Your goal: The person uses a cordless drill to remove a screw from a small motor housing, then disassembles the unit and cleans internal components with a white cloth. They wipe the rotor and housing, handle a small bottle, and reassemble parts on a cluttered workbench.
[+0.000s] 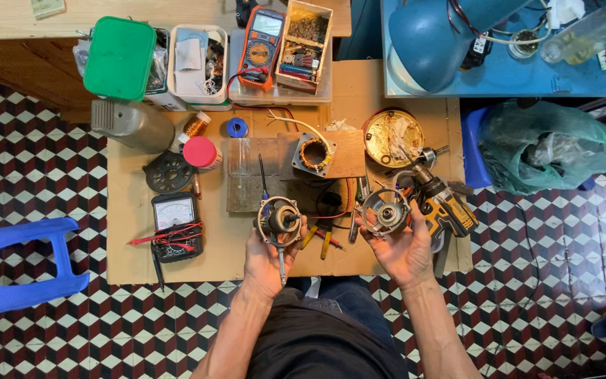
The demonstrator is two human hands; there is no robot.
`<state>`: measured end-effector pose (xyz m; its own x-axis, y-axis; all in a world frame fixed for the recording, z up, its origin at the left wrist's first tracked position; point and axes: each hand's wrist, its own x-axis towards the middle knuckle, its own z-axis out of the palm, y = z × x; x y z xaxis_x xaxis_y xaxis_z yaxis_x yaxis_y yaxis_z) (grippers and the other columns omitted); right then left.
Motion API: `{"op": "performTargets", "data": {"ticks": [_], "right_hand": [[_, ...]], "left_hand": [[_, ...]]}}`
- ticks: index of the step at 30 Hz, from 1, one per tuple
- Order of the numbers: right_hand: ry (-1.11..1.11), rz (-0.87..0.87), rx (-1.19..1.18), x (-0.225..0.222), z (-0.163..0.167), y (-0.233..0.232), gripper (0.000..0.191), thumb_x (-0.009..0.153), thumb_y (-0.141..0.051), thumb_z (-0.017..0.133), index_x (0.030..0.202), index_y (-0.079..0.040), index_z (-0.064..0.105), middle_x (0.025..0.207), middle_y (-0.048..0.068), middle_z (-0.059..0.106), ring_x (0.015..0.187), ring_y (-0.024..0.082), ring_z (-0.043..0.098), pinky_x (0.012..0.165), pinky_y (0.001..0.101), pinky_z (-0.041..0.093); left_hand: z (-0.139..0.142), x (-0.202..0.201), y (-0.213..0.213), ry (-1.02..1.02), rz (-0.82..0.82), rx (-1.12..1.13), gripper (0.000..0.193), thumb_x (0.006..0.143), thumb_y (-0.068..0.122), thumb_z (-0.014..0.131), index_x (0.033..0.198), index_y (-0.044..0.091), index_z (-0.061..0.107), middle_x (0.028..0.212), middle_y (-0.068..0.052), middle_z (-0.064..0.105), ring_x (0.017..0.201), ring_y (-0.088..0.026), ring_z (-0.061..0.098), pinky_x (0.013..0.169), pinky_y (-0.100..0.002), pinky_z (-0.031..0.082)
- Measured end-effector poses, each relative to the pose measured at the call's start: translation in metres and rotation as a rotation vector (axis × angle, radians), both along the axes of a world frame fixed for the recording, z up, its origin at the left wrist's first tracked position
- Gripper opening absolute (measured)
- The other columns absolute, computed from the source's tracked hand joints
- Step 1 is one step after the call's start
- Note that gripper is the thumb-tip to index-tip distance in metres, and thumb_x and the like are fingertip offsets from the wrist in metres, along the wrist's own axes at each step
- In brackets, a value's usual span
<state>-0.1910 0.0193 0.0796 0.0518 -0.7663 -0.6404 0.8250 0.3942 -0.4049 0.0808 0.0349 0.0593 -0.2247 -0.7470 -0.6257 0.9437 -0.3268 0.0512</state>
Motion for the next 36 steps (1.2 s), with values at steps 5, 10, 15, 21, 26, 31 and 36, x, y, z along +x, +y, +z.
{"op": "performTargets", "data": {"ticks": [5,10,15,21,26,31,36], "right_hand": [[-0.010,0.017,0.037,0.009,-0.041,-0.018,0.062,0.089,-0.049,0.073,0.126,-0.002,0.058,0.116,0.023,0.067,0.114,0.045,0.064,0.097,0.0496,0.055],[0.077,0.053,0.022,0.014,-0.065,-0.026,0.047,0.097,-0.043,0.073,0.122,-0.006,0.059,0.103,0.017,0.063,0.105,0.038,0.065,0.102,0.0517,0.056],[0.171,0.259,0.064,0.054,-0.075,-0.011,0.045,0.091,-0.042,0.069,0.118,-0.006,0.063,0.101,0.010,0.068,0.097,0.030,0.069,0.097,0.0465,0.056],[0.127,0.564,-0.040,0.156,-0.085,-0.039,0.042,0.095,-0.043,0.066,0.120,-0.009,0.062,0.102,0.007,0.067,0.094,0.024,0.066,0.092,0.0419,0.054],[0.244,0.680,-0.131,0.242,-0.085,-0.096,0.053,0.094,-0.044,0.068,0.131,-0.007,0.061,0.110,0.005,0.067,0.098,0.019,0.063,0.089,0.0391,0.053],[0.942,0.751,-0.320,0.292,-0.085,-0.122,0.072,0.087,-0.045,0.076,0.141,-0.003,0.053,0.126,0.010,0.066,0.118,0.023,0.061,0.101,0.0371,0.047],[1.415,0.758,-0.667,0.303,-0.092,-0.110,0.092,0.078,-0.037,0.085,0.149,-0.001,0.040,0.142,0.027,0.051,0.126,0.043,0.054,0.104,0.0487,0.047]], "left_hand": [[-0.003,0.029,0.016,-0.083,0.062,0.054,0.050,0.107,0.039,0.040,0.125,-0.003,0.060,0.119,-0.024,0.069,0.111,-0.037,0.069,0.091,-0.045,0.061],[-0.011,0.049,0.031,-0.162,0.114,0.107,0.041,0.109,0.038,0.041,0.095,-0.001,0.046,0.122,-0.027,0.068,0.115,-0.039,0.069,0.094,-0.048,0.060],[-0.020,0.072,0.044,-0.131,0.248,0.084,0.041,0.108,0.037,0.047,0.102,-0.002,0.059,0.115,-0.023,0.069,0.115,-0.042,0.069,0.096,-0.049,0.062],[-0.017,0.090,0.068,-0.067,0.391,0.204,0.043,0.104,0.036,0.049,0.112,-0.003,0.064,0.115,-0.021,0.070,0.111,-0.040,0.068,0.092,-0.044,0.062],[-0.004,0.098,0.090,-0.089,0.475,0.214,0.044,0.101,0.032,0.045,0.122,-0.002,0.062,0.119,-0.020,0.070,0.110,-0.037,0.069,0.090,-0.043,0.061],[0.007,0.109,0.100,-0.054,0.483,0.376,0.052,0.101,0.036,0.040,0.129,-0.005,0.058,0.122,-0.024,0.068,0.108,-0.035,0.069,0.092,-0.043,0.060],[0.009,0.115,0.093,-0.074,0.479,0.339,0.052,0.101,0.037,0.040,0.127,-0.006,0.057,0.122,-0.026,0.067,0.107,-0.037,0.070,0.092,-0.045,0.061]]}}
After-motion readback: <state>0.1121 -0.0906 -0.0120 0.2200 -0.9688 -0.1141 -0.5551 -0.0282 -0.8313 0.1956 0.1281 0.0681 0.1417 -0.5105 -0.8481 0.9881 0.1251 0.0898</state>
